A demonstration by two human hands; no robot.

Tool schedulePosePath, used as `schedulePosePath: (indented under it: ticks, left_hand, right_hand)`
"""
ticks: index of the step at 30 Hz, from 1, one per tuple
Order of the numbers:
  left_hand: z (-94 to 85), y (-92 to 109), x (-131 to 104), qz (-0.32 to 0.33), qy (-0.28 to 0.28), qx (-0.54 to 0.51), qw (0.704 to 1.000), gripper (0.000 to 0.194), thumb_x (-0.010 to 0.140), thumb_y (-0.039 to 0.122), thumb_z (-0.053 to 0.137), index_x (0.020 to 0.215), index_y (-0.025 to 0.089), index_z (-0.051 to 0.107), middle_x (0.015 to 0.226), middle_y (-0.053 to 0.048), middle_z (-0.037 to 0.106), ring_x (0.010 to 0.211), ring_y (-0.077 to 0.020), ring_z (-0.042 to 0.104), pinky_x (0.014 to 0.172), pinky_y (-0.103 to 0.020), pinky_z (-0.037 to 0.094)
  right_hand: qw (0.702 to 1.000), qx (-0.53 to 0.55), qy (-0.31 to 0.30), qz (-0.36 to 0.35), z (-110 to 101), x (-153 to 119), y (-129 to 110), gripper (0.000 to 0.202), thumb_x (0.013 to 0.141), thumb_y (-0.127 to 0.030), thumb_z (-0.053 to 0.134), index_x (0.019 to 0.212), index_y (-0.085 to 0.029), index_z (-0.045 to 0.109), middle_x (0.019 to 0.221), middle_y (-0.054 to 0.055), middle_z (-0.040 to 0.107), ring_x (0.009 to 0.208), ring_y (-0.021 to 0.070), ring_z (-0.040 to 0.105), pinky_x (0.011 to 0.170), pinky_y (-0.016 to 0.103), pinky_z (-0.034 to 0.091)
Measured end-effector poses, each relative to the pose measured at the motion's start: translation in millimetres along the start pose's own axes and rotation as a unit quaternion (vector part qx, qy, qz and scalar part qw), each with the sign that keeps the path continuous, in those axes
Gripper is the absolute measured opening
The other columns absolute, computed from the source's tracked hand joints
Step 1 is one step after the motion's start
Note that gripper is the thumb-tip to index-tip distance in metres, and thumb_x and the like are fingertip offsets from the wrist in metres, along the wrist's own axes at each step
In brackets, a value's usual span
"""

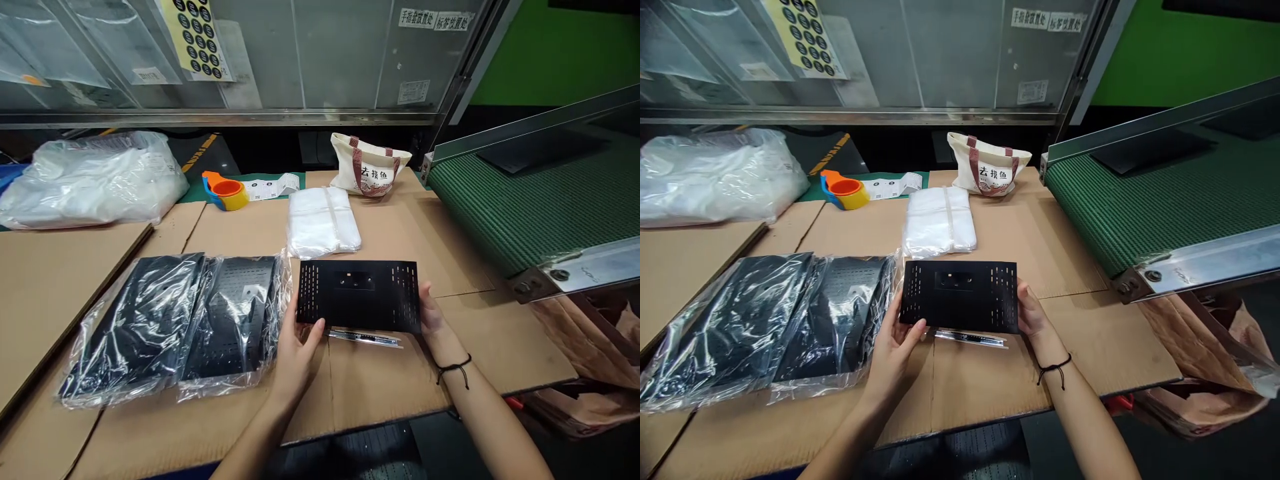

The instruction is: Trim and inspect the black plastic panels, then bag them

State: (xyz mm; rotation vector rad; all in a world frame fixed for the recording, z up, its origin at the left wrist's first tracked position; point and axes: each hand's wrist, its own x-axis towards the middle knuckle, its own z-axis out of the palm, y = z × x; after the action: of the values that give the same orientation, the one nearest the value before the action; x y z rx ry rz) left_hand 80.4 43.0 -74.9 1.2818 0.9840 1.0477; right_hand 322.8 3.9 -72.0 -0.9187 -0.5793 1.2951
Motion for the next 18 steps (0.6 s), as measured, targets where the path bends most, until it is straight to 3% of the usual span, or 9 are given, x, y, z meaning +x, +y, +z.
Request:
schedulePosePath:
  ticks: [3, 9, 14, 18]
  left_hand:
    - [-0.5, -1.4, -0.1, -0.002, 0.006, 0.008, 1.0, 0.068, 0.086, 0.037, 0.065, 0.147, 0.03, 0.034, 0.155, -0.004, 0.035, 0.142, -0.0261, 0.034, 0.119, -0.044, 0.024]
    - [3.0, 3.8, -0.8, -0.003, 0.019, -0.015, 1.0, 0.069, 0.084, 0.038, 0.066, 0.146, 0.029, 0.037, 0.151, -0.006, 0.041, 0.138, -0.0279, 0.039, 0.118, -0.046, 0.027]
    - [2.0, 2.5, -2.6, 0.029, 0.033, 0.01, 0.999, 0.066, 0.086, 0.038, 0.064, 0.146, 0.03, 0.036, 0.153, -0.005, 0.037, 0.142, -0.0255, 0.032, 0.12, -0.042, 0.023]
    - [-4.4, -3.6, -4.1, 0.097, 0.08, 0.084, 0.988, 0.061, 0.088, 0.042, 0.061, 0.144, 0.031, 0.039, 0.151, -0.005, 0.034, 0.143, -0.027, 0.028, 0.121, -0.043, 0.016]
  right_hand:
    - [1.0, -0.002, -0.007, -0.007, 1.7, 0.5, 0.8, 0.061, 0.052, -0.074, 0.076, 0.09, -0.026, 0.073, 0.094, 0.007, 0.076, 0.109, 0.032, 0.066, 0.095, 0.047, 0.053]
    - [0.999, -0.021, -0.015, -0.026, 3.0, -0.4, 0.9, 0.059, 0.056, -0.075, 0.074, 0.088, -0.025, 0.073, 0.083, 0.005, 0.076, 0.091, 0.0277, 0.071, 0.087, 0.044, 0.056]
    - [0.992, -0.09, 0.019, -0.086, 2.5, 2.1, 1.2, 0.04, 0.067, -0.056, 0.078, 0.092, -0.025, 0.073, 0.084, 0.003, 0.076, 0.084, 0.0256, 0.072, 0.084, 0.043, 0.057]
    - [0.976, -0.156, 0.029, -0.149, 4.0, 4.5, 4.4, 0.029, 0.064, -0.038, 0.085, 0.087, -0.026, 0.073, 0.081, 0.001, 0.075, 0.08, 0.023, 0.071, 0.086, 0.041, 0.056]
